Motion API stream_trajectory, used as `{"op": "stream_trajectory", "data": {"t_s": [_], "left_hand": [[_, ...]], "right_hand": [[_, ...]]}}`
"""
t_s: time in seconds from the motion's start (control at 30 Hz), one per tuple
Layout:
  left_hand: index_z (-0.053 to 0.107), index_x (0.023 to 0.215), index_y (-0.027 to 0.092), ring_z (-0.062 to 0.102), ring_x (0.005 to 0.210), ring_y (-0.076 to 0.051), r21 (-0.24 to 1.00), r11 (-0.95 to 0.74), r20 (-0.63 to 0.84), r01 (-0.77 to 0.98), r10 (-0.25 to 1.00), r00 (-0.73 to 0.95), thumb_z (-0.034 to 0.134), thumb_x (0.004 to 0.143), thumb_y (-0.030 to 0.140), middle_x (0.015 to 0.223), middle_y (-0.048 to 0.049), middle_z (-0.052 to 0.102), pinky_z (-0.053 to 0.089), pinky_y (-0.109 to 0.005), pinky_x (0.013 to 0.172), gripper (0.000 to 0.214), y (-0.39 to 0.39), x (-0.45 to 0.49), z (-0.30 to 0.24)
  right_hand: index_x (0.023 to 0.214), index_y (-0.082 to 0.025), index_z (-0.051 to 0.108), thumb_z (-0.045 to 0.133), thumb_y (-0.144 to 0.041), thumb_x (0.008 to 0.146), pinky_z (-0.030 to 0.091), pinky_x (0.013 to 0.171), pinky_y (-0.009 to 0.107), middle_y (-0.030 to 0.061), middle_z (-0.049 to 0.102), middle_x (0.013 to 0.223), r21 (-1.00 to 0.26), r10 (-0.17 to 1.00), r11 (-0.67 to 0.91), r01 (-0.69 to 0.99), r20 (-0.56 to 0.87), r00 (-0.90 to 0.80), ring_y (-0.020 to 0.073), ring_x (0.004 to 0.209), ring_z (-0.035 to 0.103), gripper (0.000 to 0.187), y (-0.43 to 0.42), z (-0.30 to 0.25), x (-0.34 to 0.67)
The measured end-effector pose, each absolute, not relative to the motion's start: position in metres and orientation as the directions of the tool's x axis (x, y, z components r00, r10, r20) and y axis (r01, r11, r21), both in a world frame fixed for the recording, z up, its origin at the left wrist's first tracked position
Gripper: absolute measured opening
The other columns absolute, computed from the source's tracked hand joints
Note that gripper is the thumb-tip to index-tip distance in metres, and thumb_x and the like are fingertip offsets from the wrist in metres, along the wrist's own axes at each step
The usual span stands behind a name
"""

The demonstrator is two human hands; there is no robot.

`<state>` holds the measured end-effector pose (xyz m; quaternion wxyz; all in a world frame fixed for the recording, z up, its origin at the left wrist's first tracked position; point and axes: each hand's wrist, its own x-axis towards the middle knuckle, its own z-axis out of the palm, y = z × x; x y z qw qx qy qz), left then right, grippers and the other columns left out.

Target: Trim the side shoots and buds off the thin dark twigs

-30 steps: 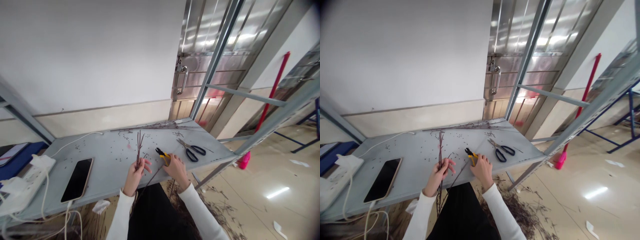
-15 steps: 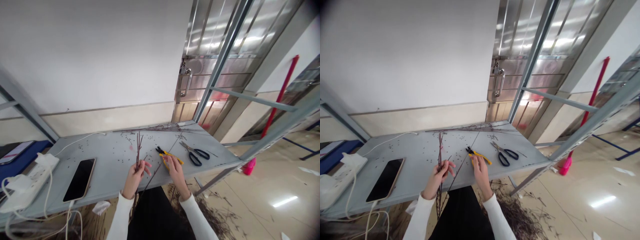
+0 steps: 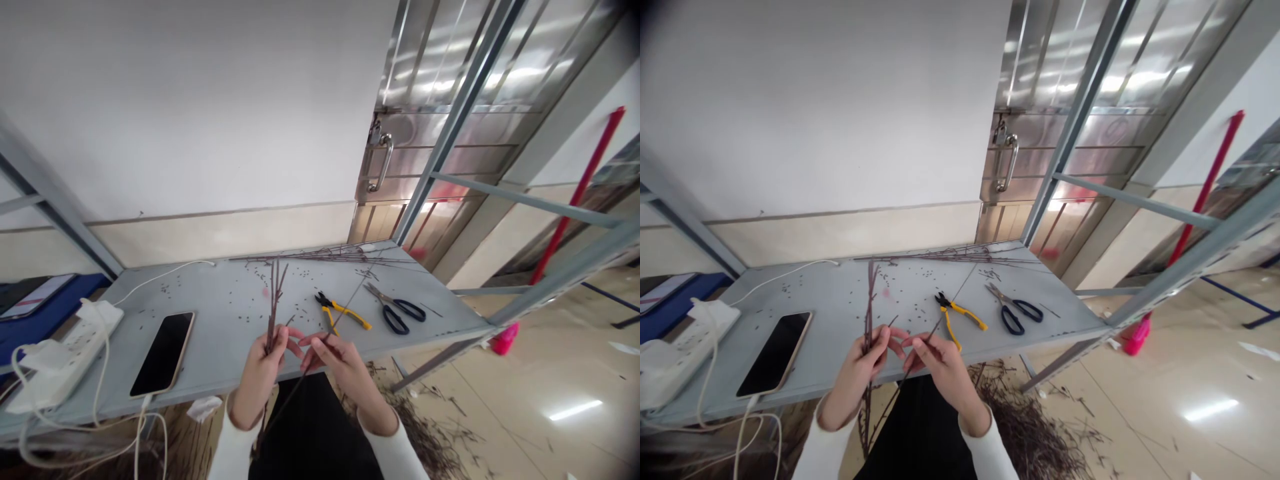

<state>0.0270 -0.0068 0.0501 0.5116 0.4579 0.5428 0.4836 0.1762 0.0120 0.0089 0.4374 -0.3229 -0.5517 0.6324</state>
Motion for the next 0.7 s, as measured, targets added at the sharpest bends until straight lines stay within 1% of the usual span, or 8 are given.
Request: {"op": "stream_trajectory", "data": {"t_s": [0.1,0.27,0.47,0.57,0.7], "left_hand": [[0.069,0.082,0.014,0.021,0.036,-0.005,0.990,0.139,-0.140,-0.029,0.989,-0.047,0.057,0.073,0.059,0.053,-0.0021,0.060,0.013,-0.024,0.036,0.048,-0.015,0.025,0.065],[0.071,0.084,0.015,0.021,0.035,-0.004,0.986,0.148,-0.149,-0.074,0.989,-0.010,0.058,0.075,0.053,0.057,-0.0034,0.063,0.011,-0.024,0.036,0.041,-0.021,0.021,0.076],[0.070,0.084,0.015,0.018,0.034,-0.004,0.982,0.170,-0.170,-0.081,0.985,0.013,0.057,0.075,0.055,0.054,-0.0021,0.060,0.009,-0.025,0.036,0.043,-0.020,0.017,0.078],[0.070,0.085,0.015,0.017,0.034,-0.003,0.974,0.200,-0.201,-0.103,0.980,0.003,0.058,0.073,0.056,0.054,-0.0016,0.060,0.009,-0.024,0.036,0.045,-0.018,0.016,0.076],[0.069,0.083,0.015,0.018,0.034,-0.003,0.975,0.195,-0.200,-0.112,0.979,-0.037,0.060,0.072,0.056,0.052,-0.0007,0.058,0.008,-0.024,0.036,0.044,-0.016,0.016,0.075]], "right_hand": [[0.087,-0.019,0.066,0.053,-0.047,0.086,0.055,0.067,0.032,0.0001,0.067,0.066,-0.976,0.889,-0.028,-0.217,0.075,-0.452,0.0157,0.062,0.065,0.031,0.011,0.024,0.177],[0.083,-0.019,0.063,0.054,-0.043,0.087,0.054,0.066,0.031,-0.0002,0.066,0.066,-0.970,0.901,-0.011,-0.244,0.097,-0.424,0.0141,0.063,0.064,0.026,0.006,0.035,0.173],[0.089,-0.019,0.062,0.060,-0.041,0.083,0.052,0.064,0.029,0.0010,0.064,0.071,-0.965,0.927,0.008,-0.263,0.106,-0.359,0.0145,0.067,0.062,0.022,0.001,0.026,0.173],[0.093,-0.020,0.062,0.062,-0.042,0.082,0.052,0.062,0.028,0.0019,0.063,0.074,-0.950,0.918,0.019,-0.313,0.141,-0.370,0.0148,0.068,0.061,0.024,-0.001,0.023,0.178],[0.097,-0.020,0.062,0.064,-0.050,0.077,0.051,0.068,0.031,0.0050,0.063,0.083,-0.924,0.870,0.009,-0.381,0.195,-0.454,0.0174,0.076,0.061,0.036,-0.001,0.023,0.191]]}}
